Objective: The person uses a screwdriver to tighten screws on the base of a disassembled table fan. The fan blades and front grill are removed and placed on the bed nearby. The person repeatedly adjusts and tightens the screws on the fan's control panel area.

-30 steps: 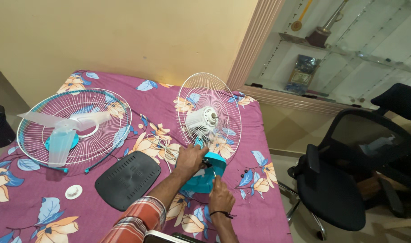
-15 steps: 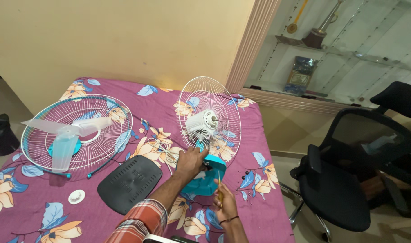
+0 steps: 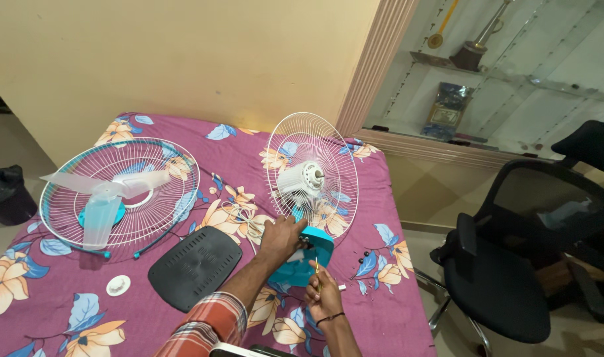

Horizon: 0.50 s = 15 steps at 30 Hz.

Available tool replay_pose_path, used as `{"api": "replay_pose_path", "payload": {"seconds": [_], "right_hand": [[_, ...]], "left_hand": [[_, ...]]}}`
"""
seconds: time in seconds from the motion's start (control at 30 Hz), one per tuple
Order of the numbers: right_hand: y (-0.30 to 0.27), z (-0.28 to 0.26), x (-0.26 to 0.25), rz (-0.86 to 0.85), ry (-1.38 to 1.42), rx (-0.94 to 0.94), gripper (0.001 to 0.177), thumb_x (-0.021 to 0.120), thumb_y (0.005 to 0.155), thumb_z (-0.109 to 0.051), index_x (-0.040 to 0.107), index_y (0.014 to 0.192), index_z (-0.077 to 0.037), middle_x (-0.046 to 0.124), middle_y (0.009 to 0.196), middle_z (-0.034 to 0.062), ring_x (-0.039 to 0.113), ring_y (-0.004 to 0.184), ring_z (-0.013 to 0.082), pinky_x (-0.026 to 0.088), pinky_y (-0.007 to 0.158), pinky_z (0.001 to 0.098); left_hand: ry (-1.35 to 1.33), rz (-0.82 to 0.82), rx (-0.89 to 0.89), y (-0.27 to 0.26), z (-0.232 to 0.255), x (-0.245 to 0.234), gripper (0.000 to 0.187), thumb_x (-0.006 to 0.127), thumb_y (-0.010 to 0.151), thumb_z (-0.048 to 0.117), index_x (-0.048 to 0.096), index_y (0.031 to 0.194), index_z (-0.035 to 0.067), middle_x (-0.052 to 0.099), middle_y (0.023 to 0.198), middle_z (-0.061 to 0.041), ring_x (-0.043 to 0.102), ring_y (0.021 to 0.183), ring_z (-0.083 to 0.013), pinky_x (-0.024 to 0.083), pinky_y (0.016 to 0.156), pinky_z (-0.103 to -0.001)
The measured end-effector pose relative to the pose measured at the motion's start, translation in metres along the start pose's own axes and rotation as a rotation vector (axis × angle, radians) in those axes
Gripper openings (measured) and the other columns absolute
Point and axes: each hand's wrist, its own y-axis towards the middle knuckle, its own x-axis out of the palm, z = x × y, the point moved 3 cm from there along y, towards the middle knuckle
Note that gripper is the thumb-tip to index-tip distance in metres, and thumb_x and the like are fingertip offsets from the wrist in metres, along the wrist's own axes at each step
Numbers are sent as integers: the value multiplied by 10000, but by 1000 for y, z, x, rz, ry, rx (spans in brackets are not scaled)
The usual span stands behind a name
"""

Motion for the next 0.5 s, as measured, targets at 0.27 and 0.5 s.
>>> {"api": "replay_pose_path", "payload": {"seconds": [0.27,0.5], "right_hand": [[-9,0,5,7,-15,-21,374,434,1074,-262,555,1369,-67,442,664,-21,316,432,71,257,403,236],[-8,1,6,15,-47,-39,366,428,1074,-239,555,1370,-66,451,665,-13,312,422,69,260,393,234]], "left_hand": [[24,-62,-22,1,1,1,474,825,798,360,610,1183,185,657,1032,-78,636,1042,-299,469,762,-549],[48,-73,-30,1,0,-1,482,821,805,366,605,1197,185,657,1052,-70,629,1069,-289,470,773,-546]]}}
